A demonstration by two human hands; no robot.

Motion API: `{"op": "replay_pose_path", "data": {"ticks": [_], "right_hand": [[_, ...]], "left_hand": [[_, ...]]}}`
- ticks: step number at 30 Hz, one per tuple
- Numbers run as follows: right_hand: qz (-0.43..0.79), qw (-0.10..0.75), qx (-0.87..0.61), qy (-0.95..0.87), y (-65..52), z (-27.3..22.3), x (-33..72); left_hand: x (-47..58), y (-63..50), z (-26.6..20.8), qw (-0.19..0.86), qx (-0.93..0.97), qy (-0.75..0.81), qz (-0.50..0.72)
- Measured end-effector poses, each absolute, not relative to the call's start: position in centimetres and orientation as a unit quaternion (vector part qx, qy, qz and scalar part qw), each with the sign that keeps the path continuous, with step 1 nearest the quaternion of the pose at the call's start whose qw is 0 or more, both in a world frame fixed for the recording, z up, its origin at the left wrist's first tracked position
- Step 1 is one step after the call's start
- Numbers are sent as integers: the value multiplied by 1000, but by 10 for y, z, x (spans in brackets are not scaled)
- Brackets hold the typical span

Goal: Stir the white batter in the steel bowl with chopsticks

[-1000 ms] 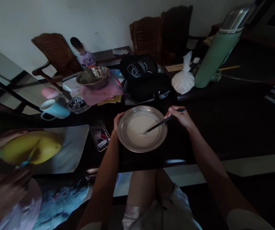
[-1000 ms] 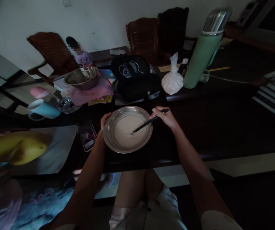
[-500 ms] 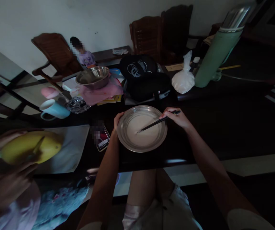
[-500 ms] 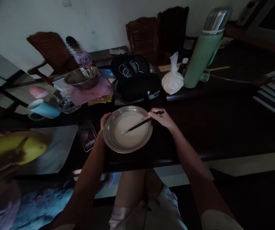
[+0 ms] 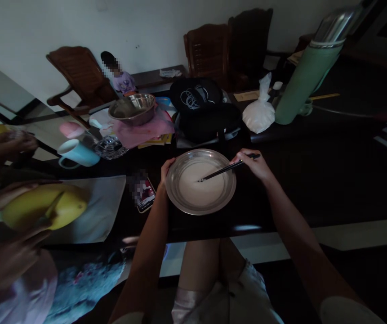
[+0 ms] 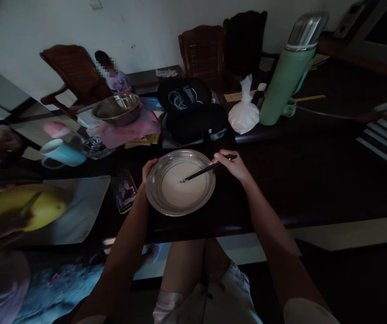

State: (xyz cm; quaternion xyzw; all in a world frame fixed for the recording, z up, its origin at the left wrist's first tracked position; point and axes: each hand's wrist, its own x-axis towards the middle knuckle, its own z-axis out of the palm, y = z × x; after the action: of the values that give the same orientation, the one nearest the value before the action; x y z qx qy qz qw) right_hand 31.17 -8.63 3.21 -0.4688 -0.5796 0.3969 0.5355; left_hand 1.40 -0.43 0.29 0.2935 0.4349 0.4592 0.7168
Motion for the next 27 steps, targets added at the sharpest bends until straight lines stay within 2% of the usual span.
{"op": "replay_pose_path", "data": {"ticks": [7,13,18,23,27], "right_hand": [[425,507,-445,-604,-87,33,309],[404,541,-467,-570,-87,33,312],[417,505,-450,-607,-87,33,309],[399,541,-470,-572,-87,32,312],[416,512,-455,-598,-87,33,310]], "left_hand": [[14,-5,5,710,300,436,464],[15,-5,7,705,293,446,467],[14,-5,6,714,288,442,459],[15,-6,9,719,294,437,453],[15,-6,10,718,289,442,453]]}}
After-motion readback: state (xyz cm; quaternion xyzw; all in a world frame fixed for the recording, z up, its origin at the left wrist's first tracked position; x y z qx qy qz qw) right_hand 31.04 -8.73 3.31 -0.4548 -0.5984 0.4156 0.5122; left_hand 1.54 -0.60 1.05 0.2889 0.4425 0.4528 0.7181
